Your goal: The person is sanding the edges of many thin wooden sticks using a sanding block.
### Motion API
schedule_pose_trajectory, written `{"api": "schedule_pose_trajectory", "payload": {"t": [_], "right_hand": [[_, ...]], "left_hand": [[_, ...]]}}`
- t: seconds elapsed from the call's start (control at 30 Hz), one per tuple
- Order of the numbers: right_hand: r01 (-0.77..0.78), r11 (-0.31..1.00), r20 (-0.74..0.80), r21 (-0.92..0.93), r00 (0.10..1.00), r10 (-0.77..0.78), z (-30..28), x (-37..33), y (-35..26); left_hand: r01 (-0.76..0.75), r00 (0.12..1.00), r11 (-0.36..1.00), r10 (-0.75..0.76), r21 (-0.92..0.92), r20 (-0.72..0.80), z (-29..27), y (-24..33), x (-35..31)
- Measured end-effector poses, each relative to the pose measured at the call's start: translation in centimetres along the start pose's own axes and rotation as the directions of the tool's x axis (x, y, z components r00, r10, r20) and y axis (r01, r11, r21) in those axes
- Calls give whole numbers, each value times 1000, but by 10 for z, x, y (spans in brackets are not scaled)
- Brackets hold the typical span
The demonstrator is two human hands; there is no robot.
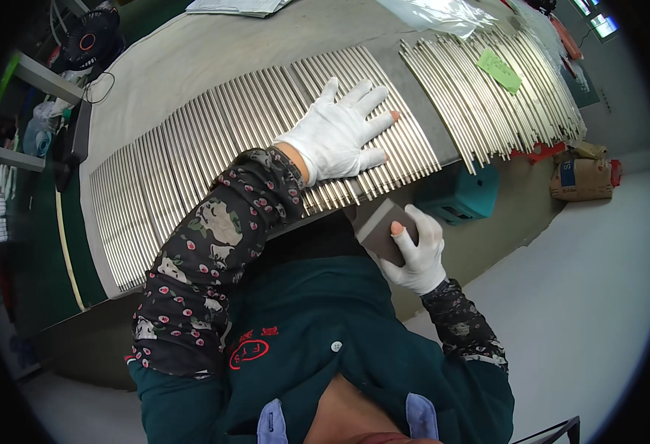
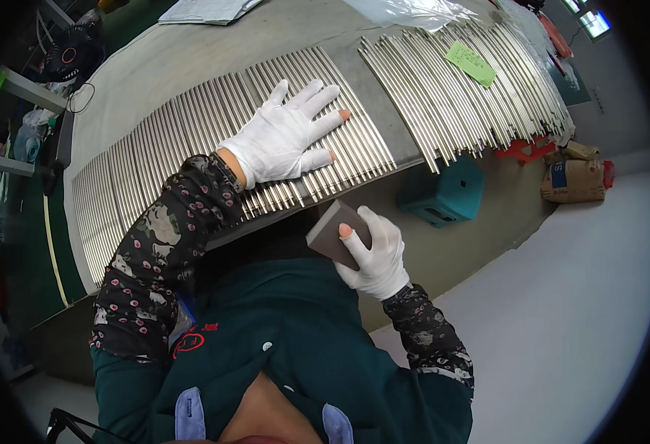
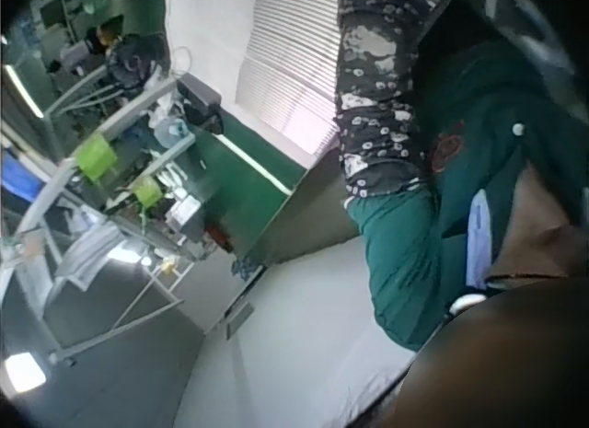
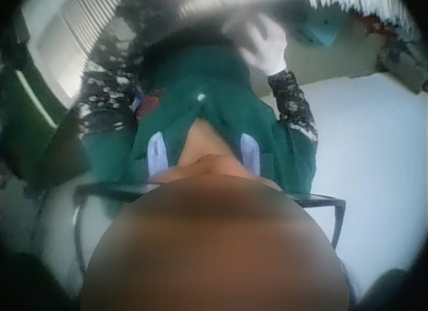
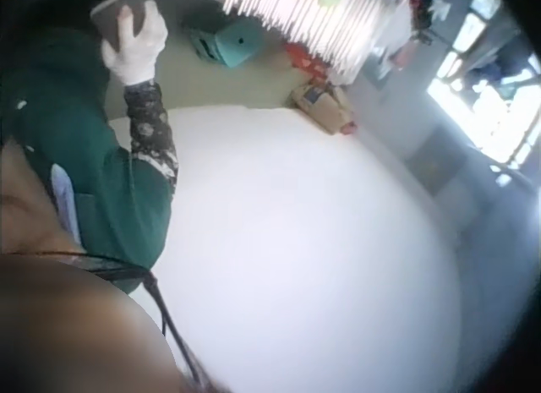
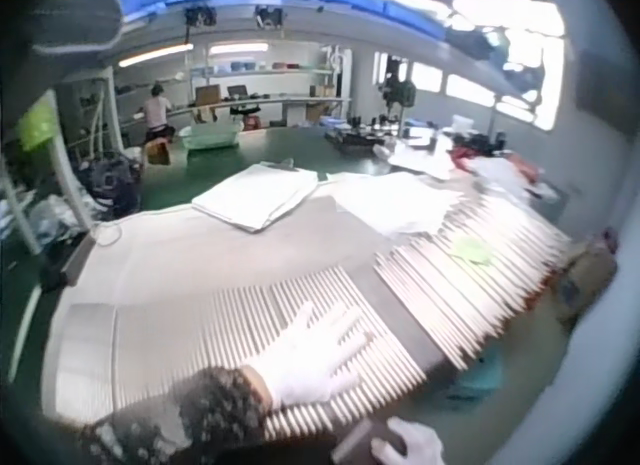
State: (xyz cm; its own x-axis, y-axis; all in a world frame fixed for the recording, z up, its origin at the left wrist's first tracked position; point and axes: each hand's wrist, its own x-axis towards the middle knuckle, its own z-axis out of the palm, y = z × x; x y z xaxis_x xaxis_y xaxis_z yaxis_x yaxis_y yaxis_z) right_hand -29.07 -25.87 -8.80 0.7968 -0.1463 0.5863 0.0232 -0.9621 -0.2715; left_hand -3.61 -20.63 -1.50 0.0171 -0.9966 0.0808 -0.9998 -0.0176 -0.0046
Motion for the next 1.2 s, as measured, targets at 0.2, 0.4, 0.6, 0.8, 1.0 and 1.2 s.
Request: {"api": "schedule_pose_trajectory", "payload": {"t": [0.2,0.4,0.6,0.8,1.0,1.2], "right_hand": [[1,998,-3,-65,1000,-1,8,1,4],[60,998,-74,-21,995,-61,-7,41,-21],[-29,1000,142,8,989,28,7,-7,-7],[-24,998,-85,52,996,28,19,17,-16],[26,999,-63,43,998,-23,4,17,-23],[3,999,91,49,996,-7,11,2,-19]], "left_hand": [[-1,1000,1000,2,-19,5,0,2,5],[6,998,1000,-7,-18,-64,2,4,4],[-6,996,1000,6,3,-87,7,6,10],[-1,998,1000,1,2,-55,-2,3,-3],[6,998,1000,-6,-2,-64,0,1,-10],[-2,1000,1000,2,-22,-18,-1,6,-6]]}}
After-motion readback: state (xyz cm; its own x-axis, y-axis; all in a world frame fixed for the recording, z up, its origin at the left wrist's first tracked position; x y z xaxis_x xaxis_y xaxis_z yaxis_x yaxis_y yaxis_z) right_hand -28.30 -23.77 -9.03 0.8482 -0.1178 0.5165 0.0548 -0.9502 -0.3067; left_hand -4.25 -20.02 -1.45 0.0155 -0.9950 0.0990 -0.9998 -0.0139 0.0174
